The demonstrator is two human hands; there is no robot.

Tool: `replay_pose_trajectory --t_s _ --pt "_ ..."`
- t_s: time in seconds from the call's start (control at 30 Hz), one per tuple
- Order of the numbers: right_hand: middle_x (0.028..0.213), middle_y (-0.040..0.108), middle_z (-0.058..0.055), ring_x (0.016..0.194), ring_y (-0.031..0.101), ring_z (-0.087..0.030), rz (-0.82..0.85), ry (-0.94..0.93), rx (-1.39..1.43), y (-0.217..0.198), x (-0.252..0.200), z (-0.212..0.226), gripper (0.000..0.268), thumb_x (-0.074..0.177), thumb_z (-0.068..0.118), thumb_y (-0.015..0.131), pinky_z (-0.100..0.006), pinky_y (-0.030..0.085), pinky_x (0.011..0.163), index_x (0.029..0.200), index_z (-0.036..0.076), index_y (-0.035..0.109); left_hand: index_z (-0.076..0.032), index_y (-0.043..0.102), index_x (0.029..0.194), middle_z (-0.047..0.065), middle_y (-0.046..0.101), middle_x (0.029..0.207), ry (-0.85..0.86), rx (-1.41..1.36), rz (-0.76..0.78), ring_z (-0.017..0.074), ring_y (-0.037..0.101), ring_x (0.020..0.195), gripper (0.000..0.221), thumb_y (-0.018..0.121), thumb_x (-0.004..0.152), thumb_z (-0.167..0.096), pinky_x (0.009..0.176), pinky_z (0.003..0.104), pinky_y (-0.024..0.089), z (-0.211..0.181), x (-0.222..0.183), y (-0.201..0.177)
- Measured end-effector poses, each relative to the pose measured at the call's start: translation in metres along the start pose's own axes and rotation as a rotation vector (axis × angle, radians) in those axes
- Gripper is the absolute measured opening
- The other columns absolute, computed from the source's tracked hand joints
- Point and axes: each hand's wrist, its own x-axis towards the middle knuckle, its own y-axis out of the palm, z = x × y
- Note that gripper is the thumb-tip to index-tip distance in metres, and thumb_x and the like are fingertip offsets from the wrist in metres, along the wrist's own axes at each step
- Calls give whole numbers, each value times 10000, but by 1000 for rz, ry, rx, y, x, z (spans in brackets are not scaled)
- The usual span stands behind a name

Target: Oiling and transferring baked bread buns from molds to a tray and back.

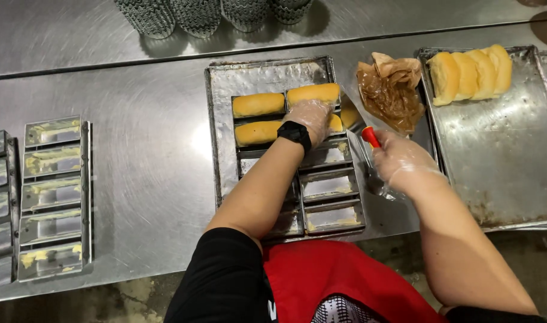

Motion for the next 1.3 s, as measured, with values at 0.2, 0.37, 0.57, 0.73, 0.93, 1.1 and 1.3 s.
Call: replay_pose_trajectory --t_s 0.2,0.37,0.57,0.73,0.93,1.1,1.3 --pt "1179 705 -276 1098 693 -434 149 226 -97 -27 -15 78 438 933 166 534 -503 525 966 1363 110 599 -178 680 1208 141 688 1209 -69 -16 2 370 663 1123 364 739 863 -277 945 488 549 -2 -4 -1" --pt "1090 704 -257 936 678 -381 206 176 -5 -1 39 18 426 931 157 545 -476 534 822 1340 77 638 -171 663 1232 146 689 1193 -48 -67 -43 375 656 1119 427 771 830 -269 945 487 542 2 -9 0" --pt "823 688 -155 542 560 -183 318 231 767 1 55 -75 515 974 196 468 -338 457 482 1479 127 537 -121 641 1250 179 681 1156 14 -93 -108 380 651 1092 565 847 767 -331 957 466 522 16 -5 -1" --pt "817 673 -110 522 545 -139 264 148 1021 11 34 -100 538 997 223 457 -277 433 440 1517 95 515 -117 646 1248 172 703 1175 -24 -298 -182 352 689 1081 600 888 730 -301 957 408 544 42 15 23" --pt "877 691 -132 581 609 -170 246 160 1004 52 8 -125 570 938 246 539 -294 509 490 1498 146 493 -60 447 1385 192 699 1212 -265 -1270 -219 322 723 1043 702 813 799 -187 891 419 630 72 28 36" --pt "940 754 -169 691 651 -258 699 141 862 119 -4 -113 487 876 310 707 -381 513 556 1326 130 672 -107 303 1481 110 657 1198 -283 -1913 -206 252 712 1016 758 694 833 -157 868 474 627 51 -2 9" --pt "1174 696 -140 1114 660 -340 30 -205 -153 47 -29 -40 389 936 460 662 -456 526 964 1173 163 743 -25 333 1544 168 651 1120 -250 -1476 -200 283 639 910 749 684 894 -145 744 421 544 -3 -21 17"
